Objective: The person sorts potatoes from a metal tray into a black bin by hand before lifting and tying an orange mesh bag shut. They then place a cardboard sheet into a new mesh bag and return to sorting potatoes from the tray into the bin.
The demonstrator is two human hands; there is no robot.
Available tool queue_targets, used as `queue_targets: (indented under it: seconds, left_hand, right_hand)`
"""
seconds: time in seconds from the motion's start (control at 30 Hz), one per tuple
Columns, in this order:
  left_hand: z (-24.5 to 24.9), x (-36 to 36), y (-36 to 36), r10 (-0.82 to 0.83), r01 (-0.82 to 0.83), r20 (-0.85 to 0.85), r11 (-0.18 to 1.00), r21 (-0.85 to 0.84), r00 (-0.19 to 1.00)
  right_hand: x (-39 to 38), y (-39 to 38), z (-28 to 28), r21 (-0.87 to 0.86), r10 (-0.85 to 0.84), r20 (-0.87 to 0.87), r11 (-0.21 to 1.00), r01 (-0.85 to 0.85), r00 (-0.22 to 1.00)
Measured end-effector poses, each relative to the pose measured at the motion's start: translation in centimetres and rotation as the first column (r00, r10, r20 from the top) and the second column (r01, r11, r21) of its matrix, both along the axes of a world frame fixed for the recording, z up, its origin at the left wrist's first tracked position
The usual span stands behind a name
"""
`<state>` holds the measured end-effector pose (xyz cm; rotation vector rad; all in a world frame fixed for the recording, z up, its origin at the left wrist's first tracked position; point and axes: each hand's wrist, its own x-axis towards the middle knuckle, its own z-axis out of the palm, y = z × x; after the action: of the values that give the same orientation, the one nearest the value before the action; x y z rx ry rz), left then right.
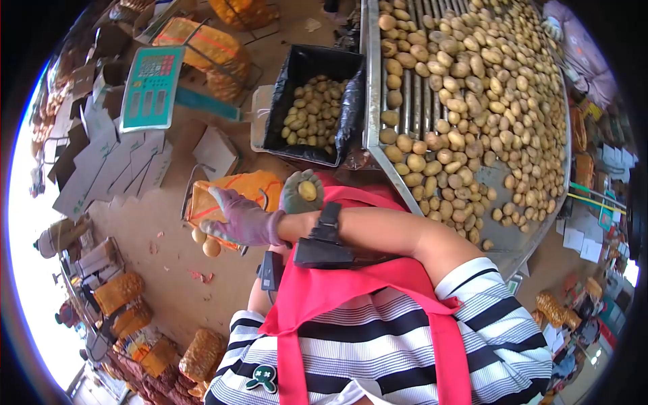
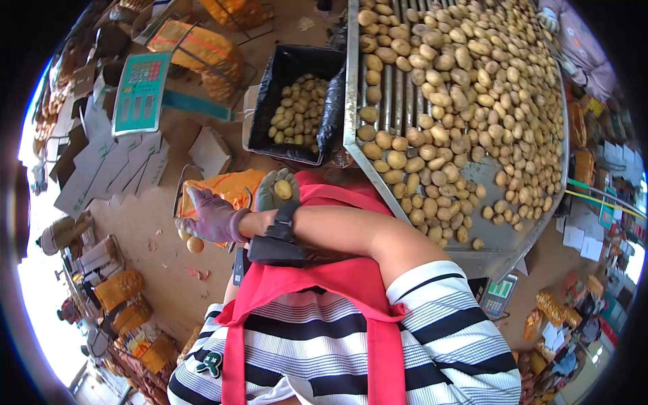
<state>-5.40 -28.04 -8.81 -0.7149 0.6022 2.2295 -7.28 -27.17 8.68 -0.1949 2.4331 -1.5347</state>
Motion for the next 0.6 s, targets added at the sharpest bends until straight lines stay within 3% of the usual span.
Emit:
queue_targets:
  seconds: [0.03,0.07,0.13,0.2,0.23,0.27,0.3,0.33,0.37,0.43,0.5,0.53,0.57,0.6]
  left_hand:
    - [0.1,0.0,0.0,-0.030,0.028,-0.054,0.999,-0.044,0.998]
    - [-0.2,-0.1,0.2,-0.066,0.058,-0.094,0.995,-0.086,0.993]
    - [-0.9,0.1,0.3,-0.147,0.106,-0.212,0.976,-0.191,0.966]
    - [-1.7,0.2,0.5,-0.320,0.123,-0.477,0.909,-0.398,0.819]
    - [-2.6,-0.1,0.8,-0.421,0.073,-0.601,0.854,-0.515,0.679]
    - [0.3,-1.3,2.2,-0.328,0.145,-0.520,0.921,-0.361,0.789]
    - [3.3,-2.5,3.7,-0.242,0.174,-0.395,0.964,-0.200,0.886]
    - [6.8,-3.5,5.6,-0.117,0.125,-0.071,0.984,0.124,0.991]
    - [9.3,-3.9,7.5,-0.136,0.145,-0.073,0.982,0.124,0.988]
    - [12.4,-3.2,10.9,-0.278,0.251,-0.313,0.960,-0.123,0.908]
    - [10.6,-2.8,11.6,-0.494,0.469,-0.576,0.859,-0.205,0.651]
    - [14.7,-3.1,12.3,-0.469,0.527,-0.451,0.850,0.002,0.759]
    - [14.2,-2.5,11.4,-0.412,0.387,-0.272,0.911,-0.140,0.870]
    - [12.8,-2.8,10.2,-0.393,0.276,-0.345,0.898,-0.342,0.852]
  right_hand:
    - [-0.6,2.1,0.2,-0.284,0.045,0.102,0.959,-0.015,0.994]
    - [-1.0,4.3,0.1,-0.549,0.118,0.183,0.836,0.002,0.976]
    - [-0.9,8.7,-1.6,-0.774,0.338,0.337,0.631,0.054,0.879]
    - [0.5,12.8,-3.6,-0.519,0.048,0.254,0.850,0.094,0.966]
    - [0.9,15.5,-2.8,-0.489,-0.058,0.328,0.844,0.222,0.943]
    - [1.3,18.0,-1.9,-0.450,-0.165,0.396,0.823,0.347,0.903]
    - [2.4,19.5,-3.8,-0.297,-0.423,0.174,0.838,0.457,0.889]
    - [3.1,21.0,-4.5,-0.421,-0.503,0.242,0.716,0.557,0.830]
    - [3.9,22.3,-4.2,-0.475,-0.526,0.379,0.596,0.648,0.762]
    - [5.5,24.1,-4.7,-0.461,-0.470,0.467,0.593,0.660,0.749]
    - [6.1,24.8,-3.5,-0.343,-0.515,0.313,0.722,0.601,0.798]
    - [7.5,25.5,-6.7,-0.396,-0.530,0.430,0.617,0.680,0.731]
    - [7.7,26.0,-5.2,-0.447,-0.467,0.594,0.486,0.751,0.655]
    - [7.9,26.0,-4.9,-0.415,-0.534,0.642,0.362,0.835,0.551]
